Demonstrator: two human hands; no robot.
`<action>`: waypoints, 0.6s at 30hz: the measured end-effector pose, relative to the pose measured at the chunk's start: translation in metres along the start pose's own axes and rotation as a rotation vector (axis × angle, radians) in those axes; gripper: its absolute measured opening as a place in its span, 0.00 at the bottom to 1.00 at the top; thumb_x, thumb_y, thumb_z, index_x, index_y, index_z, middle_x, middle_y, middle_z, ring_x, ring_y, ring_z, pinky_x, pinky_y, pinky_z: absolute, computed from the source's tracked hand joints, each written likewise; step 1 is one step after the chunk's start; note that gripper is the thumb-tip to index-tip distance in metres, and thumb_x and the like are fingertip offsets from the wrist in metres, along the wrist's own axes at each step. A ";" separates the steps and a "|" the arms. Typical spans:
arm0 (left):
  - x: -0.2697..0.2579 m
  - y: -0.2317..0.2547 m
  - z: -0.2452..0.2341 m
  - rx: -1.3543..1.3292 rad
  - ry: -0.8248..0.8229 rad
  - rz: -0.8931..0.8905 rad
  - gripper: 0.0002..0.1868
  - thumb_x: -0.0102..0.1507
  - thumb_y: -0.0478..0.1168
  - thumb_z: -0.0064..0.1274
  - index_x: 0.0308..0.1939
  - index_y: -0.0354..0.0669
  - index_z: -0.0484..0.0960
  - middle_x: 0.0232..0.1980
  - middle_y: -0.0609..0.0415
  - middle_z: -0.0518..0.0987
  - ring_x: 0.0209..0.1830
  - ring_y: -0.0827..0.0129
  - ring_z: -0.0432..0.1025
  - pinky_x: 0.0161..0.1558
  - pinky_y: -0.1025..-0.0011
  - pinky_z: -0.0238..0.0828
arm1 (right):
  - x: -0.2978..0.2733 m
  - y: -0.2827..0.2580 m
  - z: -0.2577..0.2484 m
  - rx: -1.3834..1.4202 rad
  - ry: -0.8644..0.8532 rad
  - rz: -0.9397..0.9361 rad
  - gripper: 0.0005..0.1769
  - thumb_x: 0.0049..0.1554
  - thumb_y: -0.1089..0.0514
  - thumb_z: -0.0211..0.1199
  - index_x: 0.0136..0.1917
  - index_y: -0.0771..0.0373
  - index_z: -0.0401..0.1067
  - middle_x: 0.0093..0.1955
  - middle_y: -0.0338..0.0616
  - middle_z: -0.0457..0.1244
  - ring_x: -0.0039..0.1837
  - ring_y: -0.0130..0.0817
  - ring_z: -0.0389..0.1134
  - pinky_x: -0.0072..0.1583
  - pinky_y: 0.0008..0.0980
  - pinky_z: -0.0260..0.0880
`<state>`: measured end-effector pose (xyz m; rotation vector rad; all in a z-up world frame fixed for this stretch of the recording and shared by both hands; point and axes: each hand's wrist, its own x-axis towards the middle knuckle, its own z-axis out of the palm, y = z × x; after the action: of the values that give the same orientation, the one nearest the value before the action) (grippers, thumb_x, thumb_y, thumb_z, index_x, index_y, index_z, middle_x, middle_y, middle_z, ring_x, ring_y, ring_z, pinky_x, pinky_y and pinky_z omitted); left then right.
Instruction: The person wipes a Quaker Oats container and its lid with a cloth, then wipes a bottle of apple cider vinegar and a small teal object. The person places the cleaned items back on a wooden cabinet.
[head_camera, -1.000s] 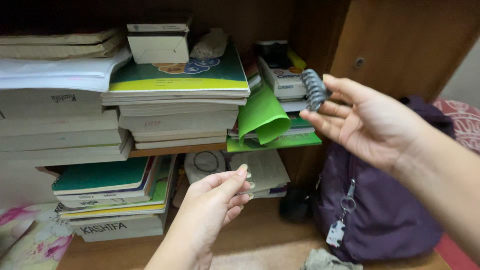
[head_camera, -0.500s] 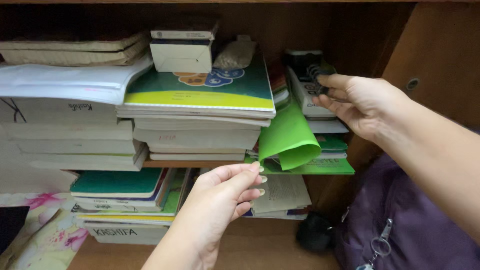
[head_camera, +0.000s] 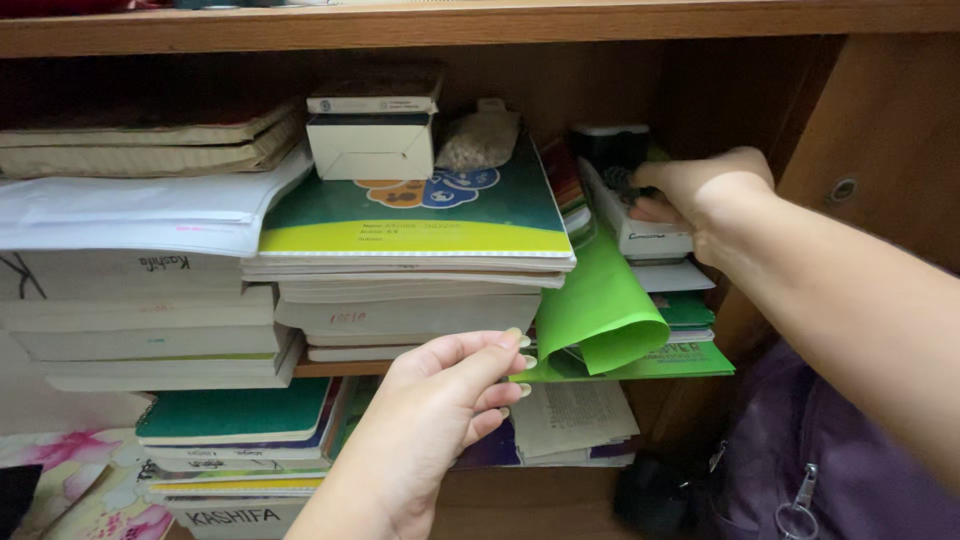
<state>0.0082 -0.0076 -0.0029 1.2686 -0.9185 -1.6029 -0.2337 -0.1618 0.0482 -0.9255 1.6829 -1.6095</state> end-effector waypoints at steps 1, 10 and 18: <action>0.001 0.000 -0.001 0.000 -0.008 0.001 0.19 0.60 0.52 0.60 0.47 0.44 0.86 0.40 0.61 0.84 0.38 0.79 0.74 0.45 0.77 0.71 | -0.004 -0.002 0.002 -0.070 0.017 -0.001 0.16 0.52 0.65 0.74 0.45 0.79 0.71 0.45 0.62 0.70 0.39 0.42 0.75 0.38 0.30 0.77; -0.004 0.001 -0.004 0.011 -0.034 -0.016 0.19 0.60 0.53 0.60 0.47 0.45 0.85 0.41 0.62 0.84 0.38 0.79 0.73 0.44 0.78 0.70 | 0.007 0.001 0.007 -0.248 0.004 -0.027 0.20 0.50 0.61 0.76 0.44 0.78 0.71 0.43 0.56 0.70 0.36 0.38 0.73 0.37 0.31 0.76; -0.003 -0.006 -0.008 0.025 -0.058 -0.029 0.19 0.60 0.53 0.60 0.46 0.45 0.86 0.40 0.62 0.84 0.38 0.80 0.74 0.44 0.77 0.71 | -0.020 0.001 -0.006 -0.320 0.043 -0.178 0.20 0.57 0.51 0.70 0.47 0.72 0.71 0.41 0.50 0.70 0.38 0.36 0.73 0.41 0.33 0.74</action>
<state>0.0156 -0.0034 -0.0090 1.2635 -0.9626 -1.6633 -0.2276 -0.1423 0.0465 -1.2358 1.9735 -1.5040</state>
